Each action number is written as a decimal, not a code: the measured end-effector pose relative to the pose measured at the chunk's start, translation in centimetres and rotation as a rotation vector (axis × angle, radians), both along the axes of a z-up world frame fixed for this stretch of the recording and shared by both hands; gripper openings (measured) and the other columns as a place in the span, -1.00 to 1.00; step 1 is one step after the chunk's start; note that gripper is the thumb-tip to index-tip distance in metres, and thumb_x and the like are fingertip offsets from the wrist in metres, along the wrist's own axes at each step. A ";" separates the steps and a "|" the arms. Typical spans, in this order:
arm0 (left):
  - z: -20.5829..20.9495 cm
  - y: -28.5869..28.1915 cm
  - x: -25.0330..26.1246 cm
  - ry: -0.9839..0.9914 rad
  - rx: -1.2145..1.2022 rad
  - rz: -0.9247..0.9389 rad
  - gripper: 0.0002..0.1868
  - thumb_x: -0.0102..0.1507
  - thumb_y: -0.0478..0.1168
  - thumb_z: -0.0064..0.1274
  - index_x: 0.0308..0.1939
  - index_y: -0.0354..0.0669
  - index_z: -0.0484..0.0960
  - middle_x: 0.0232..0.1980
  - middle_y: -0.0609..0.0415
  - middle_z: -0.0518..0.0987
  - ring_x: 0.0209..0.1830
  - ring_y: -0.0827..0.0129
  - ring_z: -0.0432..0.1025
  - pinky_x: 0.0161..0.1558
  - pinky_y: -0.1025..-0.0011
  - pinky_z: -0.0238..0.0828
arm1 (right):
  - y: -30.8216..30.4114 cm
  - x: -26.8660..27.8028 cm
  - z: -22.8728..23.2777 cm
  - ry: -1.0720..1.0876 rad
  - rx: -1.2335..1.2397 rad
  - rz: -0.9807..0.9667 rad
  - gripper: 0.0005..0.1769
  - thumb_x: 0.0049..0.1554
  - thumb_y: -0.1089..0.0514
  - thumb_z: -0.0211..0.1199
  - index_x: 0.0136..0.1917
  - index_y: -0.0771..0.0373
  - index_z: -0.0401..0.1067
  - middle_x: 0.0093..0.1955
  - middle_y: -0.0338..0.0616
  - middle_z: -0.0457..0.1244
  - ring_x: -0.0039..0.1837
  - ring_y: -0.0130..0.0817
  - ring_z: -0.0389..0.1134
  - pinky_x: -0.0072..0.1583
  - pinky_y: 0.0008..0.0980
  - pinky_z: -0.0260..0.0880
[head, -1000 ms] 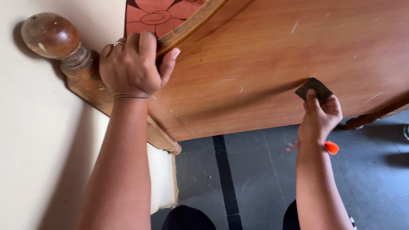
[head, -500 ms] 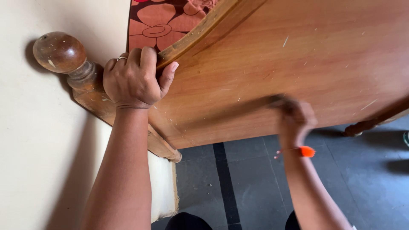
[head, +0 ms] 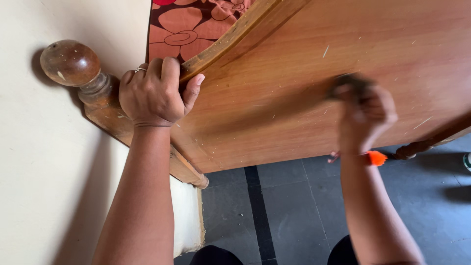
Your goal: The person sands the wooden bed frame using a sanding block. They work along the side and edge of the frame, moving the block back and forth to smooth the surface.
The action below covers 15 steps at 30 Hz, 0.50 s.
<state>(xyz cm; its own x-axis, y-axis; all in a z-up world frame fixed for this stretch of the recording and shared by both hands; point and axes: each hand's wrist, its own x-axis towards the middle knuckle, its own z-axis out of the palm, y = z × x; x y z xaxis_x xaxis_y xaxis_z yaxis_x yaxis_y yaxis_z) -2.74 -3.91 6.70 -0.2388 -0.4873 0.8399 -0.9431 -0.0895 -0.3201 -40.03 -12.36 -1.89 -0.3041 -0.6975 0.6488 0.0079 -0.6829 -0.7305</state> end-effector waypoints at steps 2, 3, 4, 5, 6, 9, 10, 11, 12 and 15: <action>-0.1 0.0 0.0 0.006 -0.007 -0.011 -0.35 0.55 0.37 -0.26 -0.43 0.03 0.37 -0.48 0.19 0.44 -0.57 0.32 0.32 -0.41 0.33 0.23 | 1.1 0.5 -1.2 0.431 0.113 -0.078 -0.80 0.15 0.42 0.46 -0.11 0.44 0.41 -0.24 0.01 0.24 -0.16 -0.36 0.21 -0.11 -0.39 0.23; -0.1 0.0 0.0 0.005 -0.008 -0.016 -0.35 0.55 0.37 -0.25 -0.43 0.03 0.37 -0.47 0.19 0.44 -0.57 0.32 0.33 -0.40 0.33 0.23 | 0.7 -0.2 -0.9 0.231 0.027 -0.017 -0.83 0.22 0.44 0.43 -0.08 0.41 0.42 -0.17 -0.01 0.29 -0.12 -0.37 0.28 -0.04 -0.38 0.33; -0.1 -0.1 0.1 0.004 -0.010 -0.018 -0.36 0.55 0.37 -0.25 -0.43 0.03 0.37 -0.47 0.19 0.44 -0.57 0.32 0.33 -0.40 0.33 0.23 | 0.1 -1.0 -0.3 0.047 -0.028 0.030 -0.83 0.22 0.43 0.42 -0.07 0.40 0.42 -0.16 -0.03 0.29 -0.12 -0.38 0.29 -0.04 -0.39 0.33; -0.2 0.0 0.1 0.003 -0.012 -0.020 -0.36 0.55 0.36 -0.24 -0.43 0.03 0.38 -0.47 0.19 0.44 -0.57 0.32 0.33 -0.40 0.33 0.23 | -0.5 -1.5 0.3 -0.149 -0.034 0.059 -0.84 0.22 0.42 0.42 -0.07 0.39 0.43 -0.16 -0.04 0.30 -0.12 -0.38 0.29 -0.05 -0.40 0.33; -0.2 0.0 0.1 0.004 -0.007 -0.014 -0.36 0.55 0.37 -0.24 -0.42 0.03 0.38 -0.47 0.18 0.44 -0.57 0.32 0.33 -0.40 0.33 0.23 | -0.9 -1.6 0.6 -0.196 -0.039 0.061 -0.85 0.21 0.41 0.41 -0.07 0.38 0.43 -0.16 -0.06 0.30 -0.11 -0.39 0.29 -0.05 -0.40 0.33; 0.0 0.0 0.1 0.003 -0.001 -0.009 -0.36 0.55 0.37 -0.25 -0.41 0.03 0.39 -0.47 0.19 0.44 -0.57 0.31 0.32 -0.40 0.32 0.23 | 0.7 0.2 -1.1 0.201 0.050 -0.012 -0.87 0.20 0.38 0.40 -0.05 0.35 0.44 -0.15 -0.10 0.32 -0.10 -0.41 0.30 -0.06 -0.42 0.34; 0.0 0.0 0.0 0.007 -0.005 -0.012 -0.36 0.55 0.37 -0.25 -0.42 0.03 0.39 -0.47 0.19 0.44 -0.57 0.31 0.33 -0.40 0.32 0.23 | 1.1 0.2 -1.4 0.305 0.074 -0.031 -0.87 0.20 0.37 0.40 -0.05 0.34 0.45 -0.14 -0.11 0.32 -0.10 -0.41 0.31 -0.06 -0.43 0.34; -0.1 0.1 0.0 0.010 -0.009 -0.015 -0.36 0.55 0.37 -0.25 -0.42 0.03 0.38 -0.47 0.19 0.44 -0.57 0.31 0.33 -0.39 0.32 0.23 | 1.0 -0.3 -1.2 0.198 0.065 -0.006 -0.88 0.20 0.36 0.39 -0.04 0.33 0.45 -0.14 -0.13 0.32 -0.10 -0.42 0.31 -0.06 -0.44 0.34; -0.2 0.1 0.0 0.004 -0.013 -0.013 -0.36 0.55 0.37 -0.25 -0.42 0.03 0.38 -0.48 0.19 0.44 -0.57 0.31 0.33 -0.39 0.32 0.24 | 0.3 -0.7 -0.7 -0.007 0.048 0.045 -0.88 0.19 0.35 0.39 -0.04 0.32 0.46 -0.14 -0.14 0.33 -0.09 -0.43 0.32 -0.07 -0.44 0.34; 0.0 0.0 0.1 -0.007 -0.017 -0.009 -0.36 0.55 0.37 -0.24 -0.42 0.03 0.38 -0.48 0.18 0.43 -0.58 0.30 0.33 -0.40 0.32 0.24 | 0.8 0.0 -0.7 0.024 0.146 0.059 -0.89 0.18 0.33 0.37 -0.02 0.29 0.47 -0.12 -0.19 0.34 -0.08 -0.45 0.33 -0.07 -0.46 0.34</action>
<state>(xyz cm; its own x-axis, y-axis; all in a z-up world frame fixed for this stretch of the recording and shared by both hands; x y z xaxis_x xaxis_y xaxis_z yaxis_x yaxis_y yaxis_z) -2.61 -3.92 6.67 -0.2491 -0.4713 0.8461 -0.9415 -0.0868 -0.3255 -40.07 -11.58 -2.59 -0.2455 -0.8011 0.5458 0.0260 -0.5683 -0.8224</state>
